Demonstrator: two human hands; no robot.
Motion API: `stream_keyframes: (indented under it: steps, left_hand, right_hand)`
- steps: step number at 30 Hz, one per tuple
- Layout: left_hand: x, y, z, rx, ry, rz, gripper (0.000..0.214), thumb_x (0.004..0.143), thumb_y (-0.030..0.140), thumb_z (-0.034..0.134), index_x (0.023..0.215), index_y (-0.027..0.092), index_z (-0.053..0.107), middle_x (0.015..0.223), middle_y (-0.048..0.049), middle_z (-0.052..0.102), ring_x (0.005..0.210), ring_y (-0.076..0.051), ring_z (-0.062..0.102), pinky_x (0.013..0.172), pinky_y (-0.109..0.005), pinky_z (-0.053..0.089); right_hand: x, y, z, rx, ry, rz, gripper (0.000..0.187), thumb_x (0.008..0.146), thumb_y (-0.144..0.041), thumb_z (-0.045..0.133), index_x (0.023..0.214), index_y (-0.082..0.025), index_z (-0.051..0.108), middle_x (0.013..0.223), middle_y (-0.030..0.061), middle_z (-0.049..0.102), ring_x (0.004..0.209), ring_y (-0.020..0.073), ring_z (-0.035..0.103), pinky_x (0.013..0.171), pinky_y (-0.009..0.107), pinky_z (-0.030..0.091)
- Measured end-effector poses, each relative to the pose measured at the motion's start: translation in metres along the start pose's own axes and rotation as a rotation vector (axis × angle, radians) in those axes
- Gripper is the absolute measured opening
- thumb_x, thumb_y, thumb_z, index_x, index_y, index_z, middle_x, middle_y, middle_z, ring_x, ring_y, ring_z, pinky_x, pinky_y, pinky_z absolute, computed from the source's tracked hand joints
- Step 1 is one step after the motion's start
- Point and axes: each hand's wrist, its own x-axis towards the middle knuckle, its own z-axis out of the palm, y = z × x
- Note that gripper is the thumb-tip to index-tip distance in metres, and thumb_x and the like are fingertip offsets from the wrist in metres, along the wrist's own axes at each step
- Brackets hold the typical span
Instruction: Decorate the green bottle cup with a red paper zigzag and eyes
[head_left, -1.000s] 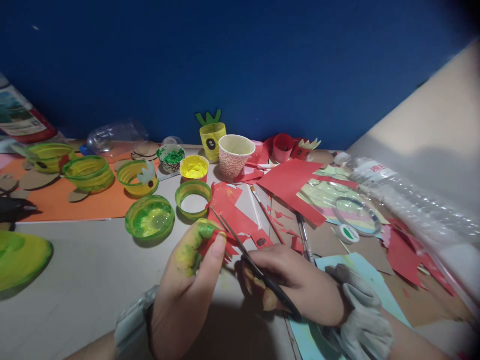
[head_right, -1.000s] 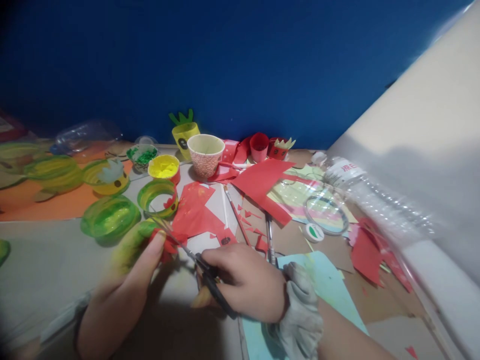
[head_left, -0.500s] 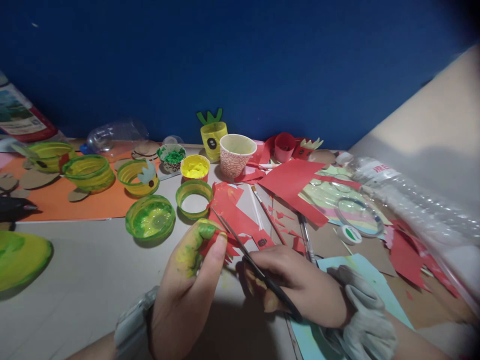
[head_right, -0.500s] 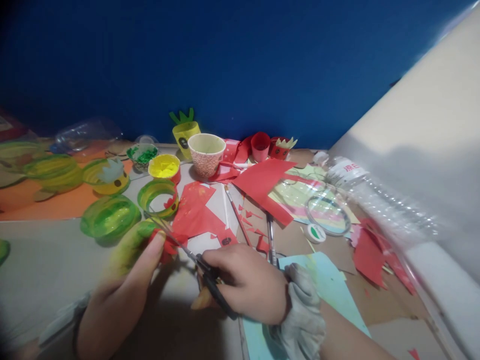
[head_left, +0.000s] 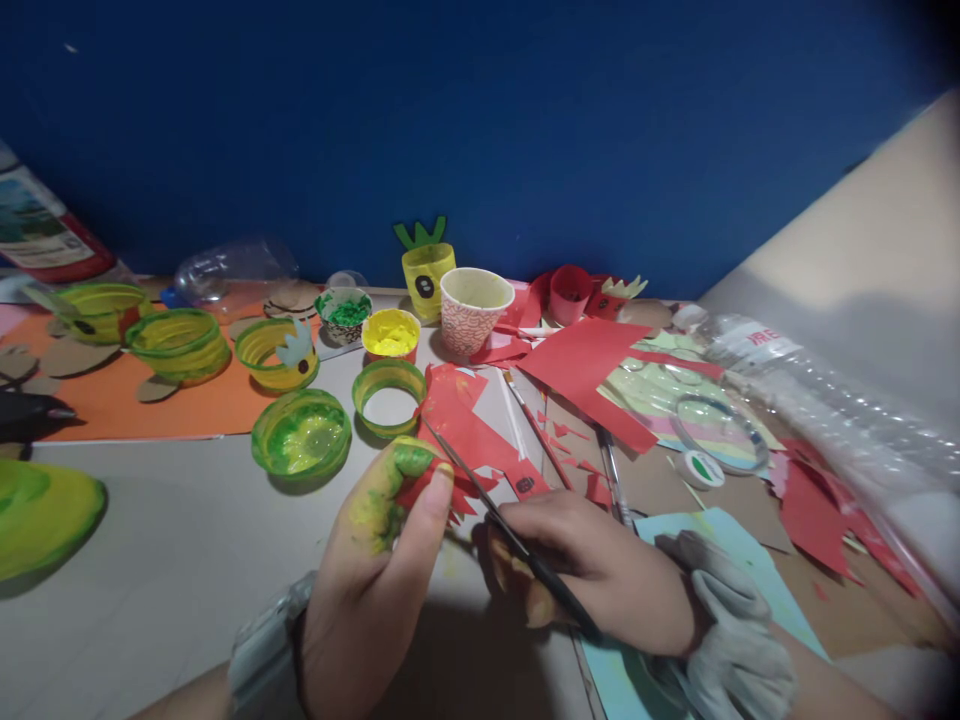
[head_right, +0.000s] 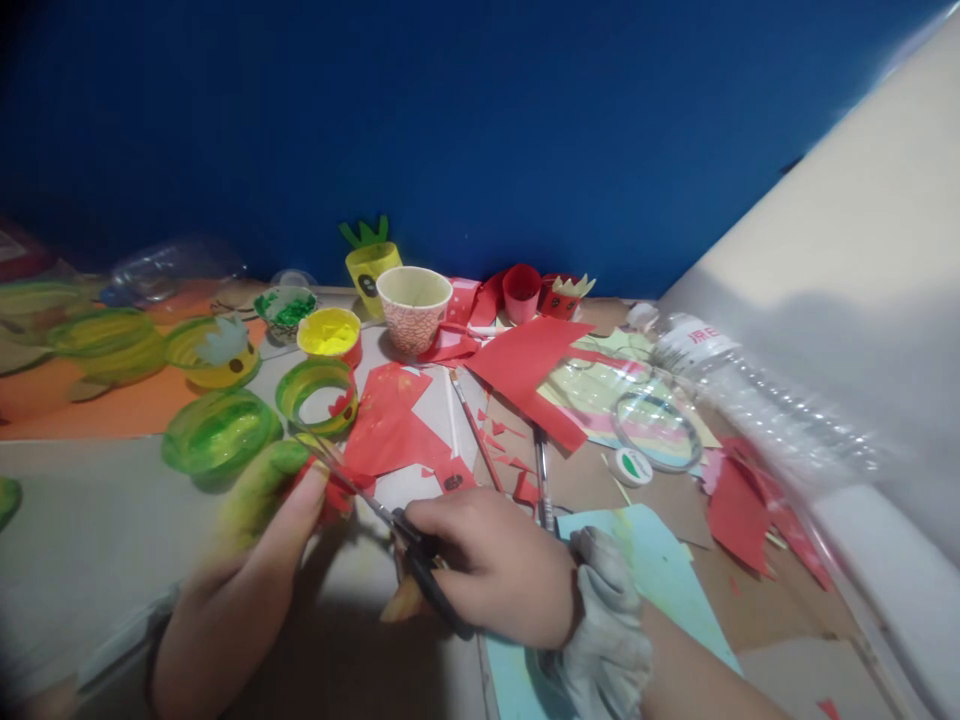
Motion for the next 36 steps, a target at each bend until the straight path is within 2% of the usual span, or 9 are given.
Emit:
stream_keyframes:
  steps: [7,14,17,19,21,26,30,36]
  left_hand:
    - [0.0,0.0,0.001,0.0,0.019,0.027,0.011,0.089,0.023,0.051,0.082,0.021,0.059,0.083,-0.001,0.066,0.073,-0.015,0.062,0.068,-0.021,0.053]
    - [0.0,0.001,-0.001,0.013,0.013,0.003,0.016,0.091,0.025,0.047,0.08,0.022,0.058,0.078,-0.0011,0.064,0.072,-0.015,0.062,0.068,-0.02,0.053]
    - [0.0,0.001,-0.002,0.005,0.0,0.0,0.014,0.091,0.026,0.047,0.085,0.022,0.059,0.084,-0.0019,0.066,0.078,-0.016,0.063,0.072,-0.021,0.054]
    - [0.001,0.001,-0.002,-0.009,-0.026,0.005,0.014,0.091,0.027,0.047,0.092,0.022,0.06,0.092,-0.0027,0.066,0.085,-0.017,0.064,0.078,-0.022,0.054]
    - [0.001,0.002,-0.002,-0.007,-0.051,0.009,0.014,0.09,0.027,0.049,0.096,0.022,0.061,0.095,-0.0025,0.067,0.087,-0.017,0.065,0.08,-0.023,0.054]
    - [0.003,0.005,-0.001,0.088,-0.045,0.027,0.014,0.086,0.028,0.054,0.085,0.021,0.066,0.084,-0.0018,0.069,0.075,-0.018,0.066,0.069,-0.021,0.055]
    - [0.005,0.009,0.0,0.131,-0.02,0.047,0.017,0.086,0.028,0.049,0.082,0.022,0.065,0.084,-0.0031,0.069,0.08,-0.02,0.067,0.075,-0.022,0.055]
    - [0.003,0.01,0.001,0.126,-0.019,0.031,0.018,0.085,0.031,0.049,0.081,0.023,0.065,0.083,-0.0031,0.069,0.083,-0.021,0.067,0.076,-0.024,0.056]
  right_hand:
    - [0.0,0.0,0.001,0.01,0.009,0.011,0.017,0.081,-0.026,0.054,0.067,-0.018,0.049,0.063,0.0007,0.053,0.059,0.0142,0.046,0.057,0.024,0.035]
    - [0.001,0.001,0.001,-0.003,0.013,-0.003,0.02,0.084,-0.03,0.055,0.069,-0.017,0.052,0.064,0.0005,0.053,0.059,0.0139,0.046,0.057,0.024,0.035]
    - [0.001,0.002,0.0,0.018,0.014,-0.009,0.038,0.085,-0.052,0.056,0.069,-0.017,0.053,0.064,-0.0001,0.052,0.059,0.0138,0.046,0.056,0.024,0.035]
    - [0.001,0.003,0.0,0.039,0.01,-0.008,0.055,0.08,-0.071,0.05,0.07,-0.017,0.054,0.064,0.0,0.052,0.058,0.0138,0.046,0.055,0.024,0.035]
    - [0.0,0.004,0.0,0.044,0.01,-0.01,0.064,0.075,-0.079,0.044,0.07,-0.016,0.054,0.064,0.0003,0.052,0.059,0.0139,0.047,0.056,0.024,0.035]
    - [-0.001,0.006,-0.001,0.052,0.01,-0.002,0.065,0.075,-0.08,0.042,0.071,-0.016,0.054,0.065,0.0003,0.053,0.06,0.0133,0.048,0.056,0.024,0.036]
    - [-0.001,0.006,-0.001,0.035,0.01,0.004,0.066,0.073,-0.082,0.041,0.07,-0.016,0.052,0.064,-0.0006,0.051,0.059,0.0126,0.046,0.055,0.024,0.035]
    - [0.0,0.003,-0.001,0.029,-0.01,0.003,0.065,0.074,-0.081,0.043,0.069,-0.016,0.052,0.064,-0.0007,0.05,0.059,0.0124,0.046,0.055,0.023,0.035]
